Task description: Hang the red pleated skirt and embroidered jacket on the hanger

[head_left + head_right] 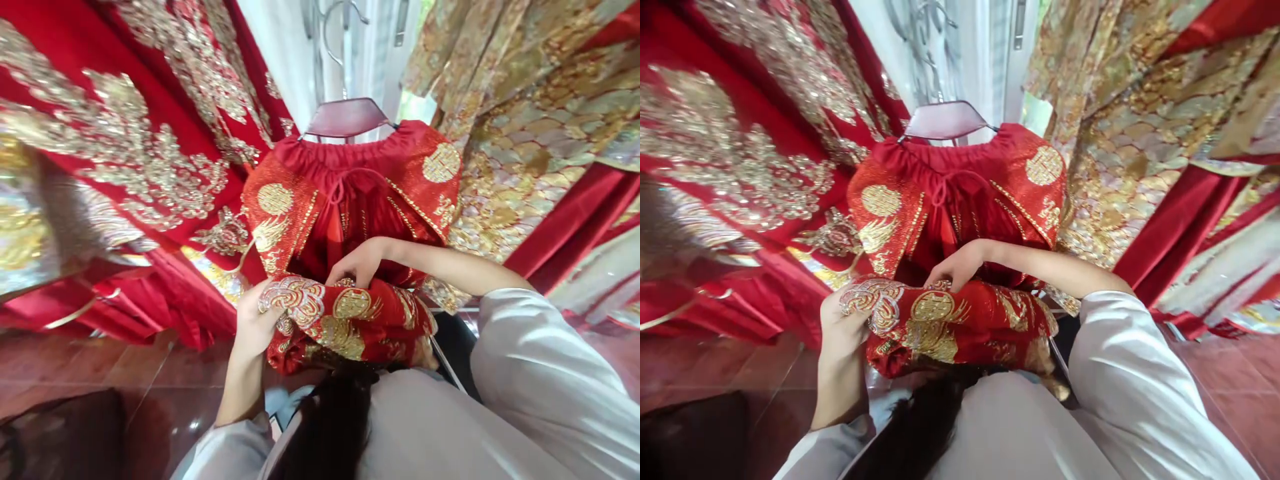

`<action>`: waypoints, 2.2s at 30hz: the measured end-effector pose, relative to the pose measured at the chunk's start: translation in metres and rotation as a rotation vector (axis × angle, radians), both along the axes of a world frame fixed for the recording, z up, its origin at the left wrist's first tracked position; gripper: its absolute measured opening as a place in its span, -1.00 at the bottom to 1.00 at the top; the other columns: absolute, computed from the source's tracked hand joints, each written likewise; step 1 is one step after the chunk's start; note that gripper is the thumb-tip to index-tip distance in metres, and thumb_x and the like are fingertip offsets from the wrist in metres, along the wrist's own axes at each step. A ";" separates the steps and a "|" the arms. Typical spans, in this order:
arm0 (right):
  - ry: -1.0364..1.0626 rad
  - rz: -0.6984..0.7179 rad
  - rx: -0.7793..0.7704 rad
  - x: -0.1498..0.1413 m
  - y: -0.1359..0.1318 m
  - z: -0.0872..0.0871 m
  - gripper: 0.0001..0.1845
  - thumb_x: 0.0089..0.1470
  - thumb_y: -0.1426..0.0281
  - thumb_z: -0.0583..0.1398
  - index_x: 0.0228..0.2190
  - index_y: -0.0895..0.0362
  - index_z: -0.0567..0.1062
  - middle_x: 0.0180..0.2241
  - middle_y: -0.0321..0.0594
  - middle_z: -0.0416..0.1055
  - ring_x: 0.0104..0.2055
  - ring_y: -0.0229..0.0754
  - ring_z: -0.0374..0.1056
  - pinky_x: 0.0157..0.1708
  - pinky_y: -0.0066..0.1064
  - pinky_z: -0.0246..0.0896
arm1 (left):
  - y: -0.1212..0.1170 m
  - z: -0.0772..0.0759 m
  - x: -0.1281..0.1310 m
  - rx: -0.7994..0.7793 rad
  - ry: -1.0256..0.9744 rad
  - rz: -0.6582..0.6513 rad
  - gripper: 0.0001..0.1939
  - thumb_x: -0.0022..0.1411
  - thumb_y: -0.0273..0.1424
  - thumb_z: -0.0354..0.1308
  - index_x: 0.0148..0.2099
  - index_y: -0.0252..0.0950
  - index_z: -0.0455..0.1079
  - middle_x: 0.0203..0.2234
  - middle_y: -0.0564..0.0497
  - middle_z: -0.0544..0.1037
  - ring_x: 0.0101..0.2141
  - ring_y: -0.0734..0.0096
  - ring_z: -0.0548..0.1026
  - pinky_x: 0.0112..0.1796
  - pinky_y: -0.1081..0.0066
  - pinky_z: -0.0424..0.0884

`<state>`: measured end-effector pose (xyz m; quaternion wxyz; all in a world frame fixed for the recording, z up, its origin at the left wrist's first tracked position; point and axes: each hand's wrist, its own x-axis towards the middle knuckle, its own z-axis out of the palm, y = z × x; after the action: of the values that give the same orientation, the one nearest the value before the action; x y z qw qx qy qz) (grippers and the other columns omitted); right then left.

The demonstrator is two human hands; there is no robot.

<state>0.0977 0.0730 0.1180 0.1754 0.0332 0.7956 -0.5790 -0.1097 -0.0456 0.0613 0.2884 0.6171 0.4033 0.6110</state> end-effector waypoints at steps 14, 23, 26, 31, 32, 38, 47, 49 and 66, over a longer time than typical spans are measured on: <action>0.145 -0.110 0.728 -0.072 0.042 0.042 -0.72 -0.04 0.35 0.29 -0.47 0.22 0.28 -0.46 -0.31 0.24 -0.39 -0.36 0.14 -0.31 -0.46 0.06 | -0.010 0.073 -0.074 -0.282 -0.161 0.141 -0.83 -0.35 -0.36 0.21 -0.55 -0.19 0.55 -0.72 0.06 0.44 -0.69 0.39 0.30 -0.61 0.41 0.19; 0.450 -0.615 1.471 -0.078 0.041 0.116 -0.84 0.05 0.35 0.17 -0.32 0.17 0.42 -0.24 -0.11 0.32 -0.08 -0.08 0.18 -0.14 -0.28 0.06 | 0.031 0.095 -0.094 0.013 0.229 0.588 -0.73 -0.15 -0.23 0.29 -0.52 -0.31 0.34 -0.64 0.10 0.36 -0.61 0.54 0.20 -0.53 0.48 0.11; 0.356 -0.674 1.518 -0.078 0.064 0.108 -0.79 0.08 0.30 0.13 -0.31 0.20 0.43 -0.26 -0.07 0.34 -0.08 -0.04 0.21 -0.10 -0.22 0.07 | 0.055 0.096 -0.090 0.111 0.458 0.715 -0.68 -0.04 -0.18 0.26 -0.53 -0.33 0.29 -0.65 0.10 0.31 -0.58 0.53 0.18 -0.51 0.47 0.07; 0.384 -0.594 1.521 -0.056 0.074 0.091 -0.63 0.03 0.13 0.20 -0.45 0.22 0.39 -0.36 -0.13 0.33 -0.19 -0.11 0.26 -0.08 -0.21 0.10 | 0.089 0.090 -0.089 0.190 0.531 0.708 -0.61 0.14 -0.16 0.18 -0.56 -0.29 0.20 -0.70 0.13 0.14 -0.59 0.50 0.09 -0.48 0.43 0.05; 0.409 -0.577 1.499 -0.051 0.070 0.092 -0.61 0.01 0.11 0.21 -0.47 0.22 0.38 -0.37 -0.15 0.32 -0.21 -0.13 0.26 -0.08 -0.21 0.10 | 0.095 0.087 -0.087 0.202 0.505 0.688 -0.59 0.16 -0.16 0.17 -0.57 -0.29 0.18 -0.70 0.13 0.12 -0.59 0.49 0.09 -0.47 0.43 0.07; 0.525 -0.607 1.366 -0.030 0.042 0.090 -0.61 0.05 0.11 0.18 -0.54 0.19 0.37 -0.25 -0.13 0.37 -0.17 -0.16 0.25 -0.01 -0.18 0.06 | 0.149 0.074 -0.049 0.212 0.382 0.437 -0.57 0.22 -0.13 0.07 -0.58 -0.26 0.13 -0.67 0.09 0.14 -0.56 0.46 0.13 -0.46 0.44 0.11; 0.761 -1.252 1.505 -0.016 0.032 0.040 -0.65 0.21 0.26 0.00 -0.51 0.14 0.40 -0.09 -0.12 0.35 0.00 -0.05 0.21 0.09 -0.07 0.03 | 0.229 0.116 -0.010 0.224 0.232 0.161 -0.62 0.20 -0.16 0.18 -0.53 -0.26 0.22 -0.60 0.08 0.27 -0.45 0.45 0.29 -0.37 0.44 0.18; 0.776 -1.333 1.514 -0.015 0.033 0.032 -0.66 0.23 0.29 -0.04 -0.45 0.13 0.42 -0.09 -0.12 0.34 0.00 -0.06 0.21 0.07 -0.07 0.05 | 0.242 0.138 0.001 0.219 0.262 0.107 -0.65 0.16 -0.23 0.25 -0.51 -0.29 0.24 -0.59 0.13 0.28 -0.42 0.53 0.28 -0.33 0.48 0.18; 0.696 -1.373 1.454 -0.014 0.037 0.005 -0.60 0.22 0.28 -0.01 -0.53 0.16 0.46 0.01 -0.07 0.35 0.01 -0.13 0.26 0.08 -0.28 0.12 | 0.217 0.154 0.036 0.097 0.523 -0.058 -0.60 0.28 -0.23 0.07 -0.53 -0.37 0.22 -0.65 0.07 0.15 -0.45 0.35 0.39 -0.35 0.35 0.31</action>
<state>0.0841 0.1103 0.1232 -0.4892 0.4051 0.7678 0.0841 -0.0740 0.1712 0.2153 0.1618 0.7783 0.4165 0.4411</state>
